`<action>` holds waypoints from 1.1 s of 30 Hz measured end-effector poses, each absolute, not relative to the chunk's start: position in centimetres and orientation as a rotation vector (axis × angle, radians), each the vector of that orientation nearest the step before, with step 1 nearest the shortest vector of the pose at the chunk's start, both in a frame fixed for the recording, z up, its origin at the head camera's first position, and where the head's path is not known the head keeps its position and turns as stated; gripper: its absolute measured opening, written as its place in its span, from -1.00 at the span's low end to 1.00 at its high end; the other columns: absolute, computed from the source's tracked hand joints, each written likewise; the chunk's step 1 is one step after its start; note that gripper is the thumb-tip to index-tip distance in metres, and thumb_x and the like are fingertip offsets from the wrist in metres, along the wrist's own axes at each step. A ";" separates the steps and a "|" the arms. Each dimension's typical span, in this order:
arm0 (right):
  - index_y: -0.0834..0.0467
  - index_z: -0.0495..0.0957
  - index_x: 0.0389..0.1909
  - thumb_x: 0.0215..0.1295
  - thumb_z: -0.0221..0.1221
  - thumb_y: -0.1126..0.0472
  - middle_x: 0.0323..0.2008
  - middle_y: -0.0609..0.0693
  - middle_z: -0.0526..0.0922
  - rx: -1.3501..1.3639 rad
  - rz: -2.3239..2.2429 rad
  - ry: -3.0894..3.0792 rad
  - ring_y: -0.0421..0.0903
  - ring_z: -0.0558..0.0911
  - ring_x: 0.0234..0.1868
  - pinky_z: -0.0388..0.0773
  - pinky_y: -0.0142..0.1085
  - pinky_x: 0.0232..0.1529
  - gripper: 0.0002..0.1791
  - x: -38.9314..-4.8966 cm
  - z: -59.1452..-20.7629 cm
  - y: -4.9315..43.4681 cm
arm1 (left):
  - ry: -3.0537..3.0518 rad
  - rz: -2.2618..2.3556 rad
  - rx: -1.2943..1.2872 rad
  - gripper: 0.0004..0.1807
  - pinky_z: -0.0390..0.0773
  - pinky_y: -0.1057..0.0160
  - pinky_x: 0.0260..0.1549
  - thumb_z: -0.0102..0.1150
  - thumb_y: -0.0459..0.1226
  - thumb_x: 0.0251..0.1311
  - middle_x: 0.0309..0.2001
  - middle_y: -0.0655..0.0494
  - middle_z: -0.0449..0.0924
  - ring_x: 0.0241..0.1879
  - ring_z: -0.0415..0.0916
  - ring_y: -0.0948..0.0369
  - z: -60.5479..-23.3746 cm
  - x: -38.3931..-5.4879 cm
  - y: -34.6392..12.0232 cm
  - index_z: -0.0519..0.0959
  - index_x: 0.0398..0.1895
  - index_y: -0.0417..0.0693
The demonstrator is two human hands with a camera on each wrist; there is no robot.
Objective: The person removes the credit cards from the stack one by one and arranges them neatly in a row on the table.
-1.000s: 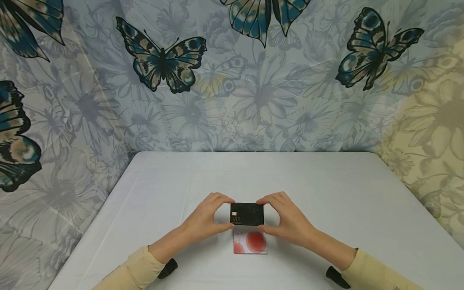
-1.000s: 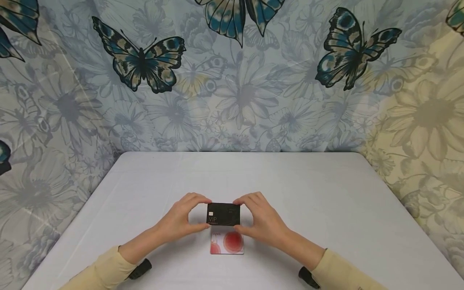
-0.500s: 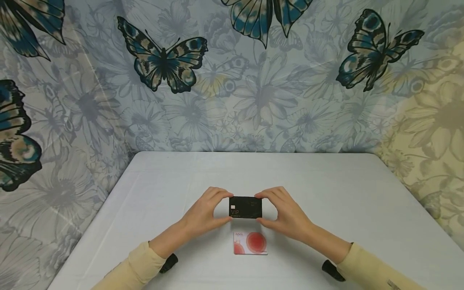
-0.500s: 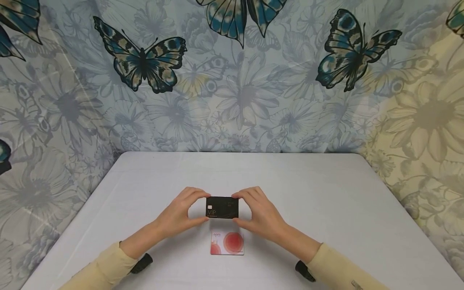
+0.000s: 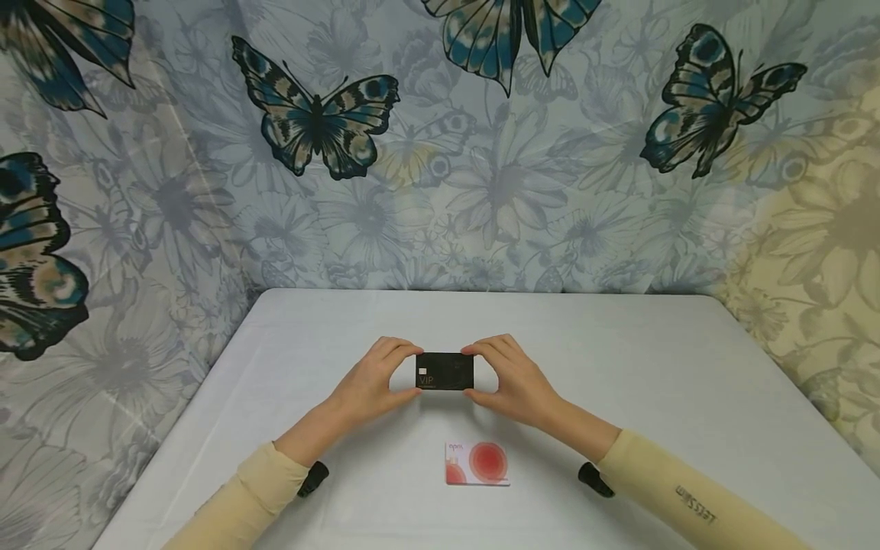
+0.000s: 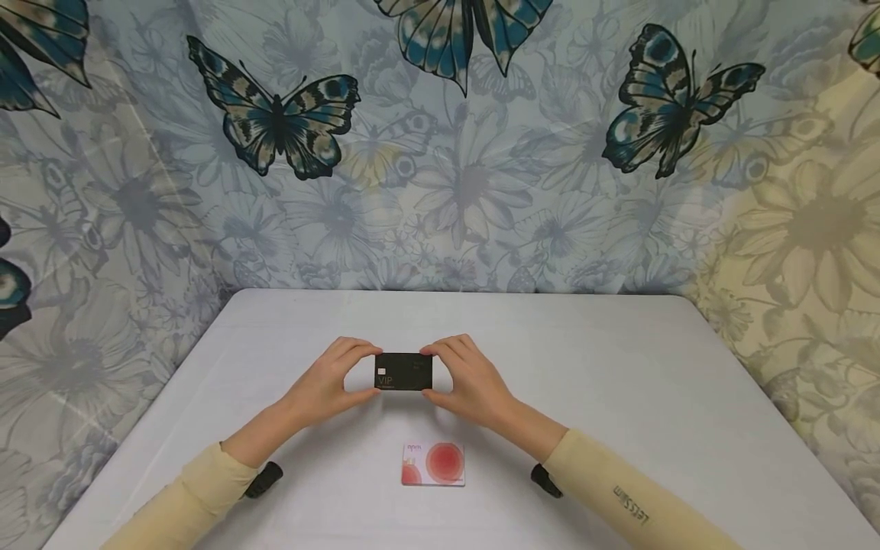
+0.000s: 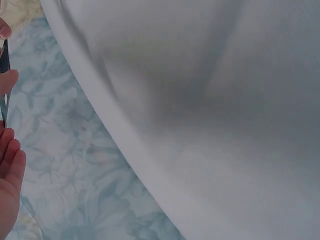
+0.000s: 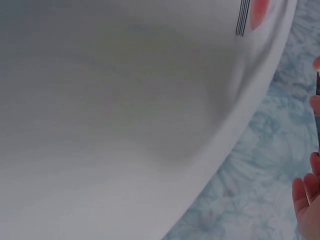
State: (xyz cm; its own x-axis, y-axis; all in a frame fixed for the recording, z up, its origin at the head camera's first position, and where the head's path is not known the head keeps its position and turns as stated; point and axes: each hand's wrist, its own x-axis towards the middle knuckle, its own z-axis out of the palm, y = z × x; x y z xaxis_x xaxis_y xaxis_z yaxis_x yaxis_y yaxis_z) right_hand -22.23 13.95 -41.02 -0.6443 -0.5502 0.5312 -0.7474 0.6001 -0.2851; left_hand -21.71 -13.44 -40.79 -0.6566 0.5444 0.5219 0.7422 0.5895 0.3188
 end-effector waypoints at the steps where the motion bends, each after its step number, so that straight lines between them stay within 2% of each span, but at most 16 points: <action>1: 0.08 0.52 0.09 -0.04 0.49 0.09 0.02 -0.12 0.55 1.044 0.691 -2.439 -0.14 0.41 0.07 0.51 -0.22 0.03 -0.38 -22.5 -41.1 13.7 | -2.464 -0.735 -1.028 -0.37 0.49 0.19 0.06 0.55 -0.26 -0.10 0.06 0.10 0.48 0.10 0.39 0.16 -40.8 -21.9 -13.7 0.53 0.11 -0.13; 14: 0.12 0.54 0.07 -0.02 0.49 0.08 0.00 -0.08 0.56 1.107 0.671 -2.454 -0.12 0.42 0.05 0.48 -0.22 0.06 -0.40 -26.2 -41.8 9.6 | -2.610 -0.646 -0.975 -0.38 0.47 0.13 0.08 0.50 -0.21 -0.01 0.10 0.09 0.46 0.14 0.36 0.13 -41.1 -24.6 -17.6 0.51 0.16 -0.11; 22: 0.10 0.56 0.04 -0.02 0.50 0.04 -0.04 -0.08 0.58 1.114 0.661 -2.538 -0.10 0.43 0.06 0.46 -0.21 0.09 -0.42 -28.2 -42.0 7.2 | -2.708 -0.674 -0.973 -0.37 0.45 0.07 0.10 0.52 -0.21 -0.03 0.08 0.07 0.47 0.12 0.38 0.10 -41.1 -26.5 -20.0 0.52 0.15 -0.13; 33: 0.05 0.54 0.12 0.08 0.42 -0.07 0.04 -0.08 0.56 1.080 0.689 -2.779 -0.09 0.38 0.13 0.41 -0.16 0.13 -0.41 -30.9 -42.6 4.2 | -2.941 -0.731 -0.918 -0.40 0.40 -0.04 0.11 0.45 -0.17 0.06 0.12 -0.01 0.43 0.16 0.35 0.02 -41.2 -29.0 -22.5 0.50 0.18 -0.13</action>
